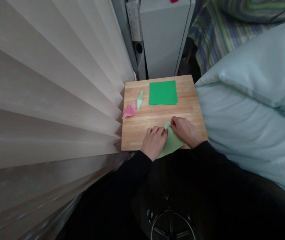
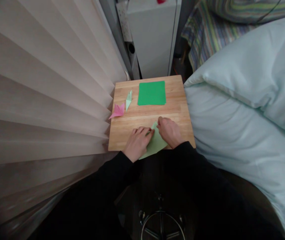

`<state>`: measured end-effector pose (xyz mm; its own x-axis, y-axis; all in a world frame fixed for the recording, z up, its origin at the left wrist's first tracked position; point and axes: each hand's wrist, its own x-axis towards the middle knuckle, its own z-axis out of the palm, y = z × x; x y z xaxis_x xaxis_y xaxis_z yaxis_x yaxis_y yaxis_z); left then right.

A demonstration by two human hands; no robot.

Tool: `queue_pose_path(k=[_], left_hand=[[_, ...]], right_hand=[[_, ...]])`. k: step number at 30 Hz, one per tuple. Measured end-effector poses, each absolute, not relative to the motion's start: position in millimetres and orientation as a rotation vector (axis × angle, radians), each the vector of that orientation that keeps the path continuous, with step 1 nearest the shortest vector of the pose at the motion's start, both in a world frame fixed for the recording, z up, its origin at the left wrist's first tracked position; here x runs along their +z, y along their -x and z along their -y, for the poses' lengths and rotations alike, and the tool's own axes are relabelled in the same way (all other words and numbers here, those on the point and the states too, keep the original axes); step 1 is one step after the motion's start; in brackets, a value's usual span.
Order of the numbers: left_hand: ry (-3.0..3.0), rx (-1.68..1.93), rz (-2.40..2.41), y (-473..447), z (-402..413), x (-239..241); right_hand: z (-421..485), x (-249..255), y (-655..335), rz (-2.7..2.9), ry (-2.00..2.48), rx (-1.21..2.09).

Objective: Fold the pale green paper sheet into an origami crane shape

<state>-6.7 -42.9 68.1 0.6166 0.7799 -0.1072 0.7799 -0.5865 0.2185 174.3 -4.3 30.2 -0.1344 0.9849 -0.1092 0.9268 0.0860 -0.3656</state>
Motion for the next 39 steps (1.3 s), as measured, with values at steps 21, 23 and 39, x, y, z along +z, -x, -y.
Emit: queue_pose_path(k=[21, 23, 39], left_hand=[[-2.390, -0.003, -1.388, 5, 43, 73], [-2.361, 0.003, -1.442, 8, 39, 70], [-2.506, -0.210, -1.545, 22, 40, 73]], right_hand=[[10, 64, -168, 2.387, 1.974, 0.418], [16, 70, -162, 2.439, 1.896, 0.300], [33, 35, -157, 2.529, 1.832, 0.315]])
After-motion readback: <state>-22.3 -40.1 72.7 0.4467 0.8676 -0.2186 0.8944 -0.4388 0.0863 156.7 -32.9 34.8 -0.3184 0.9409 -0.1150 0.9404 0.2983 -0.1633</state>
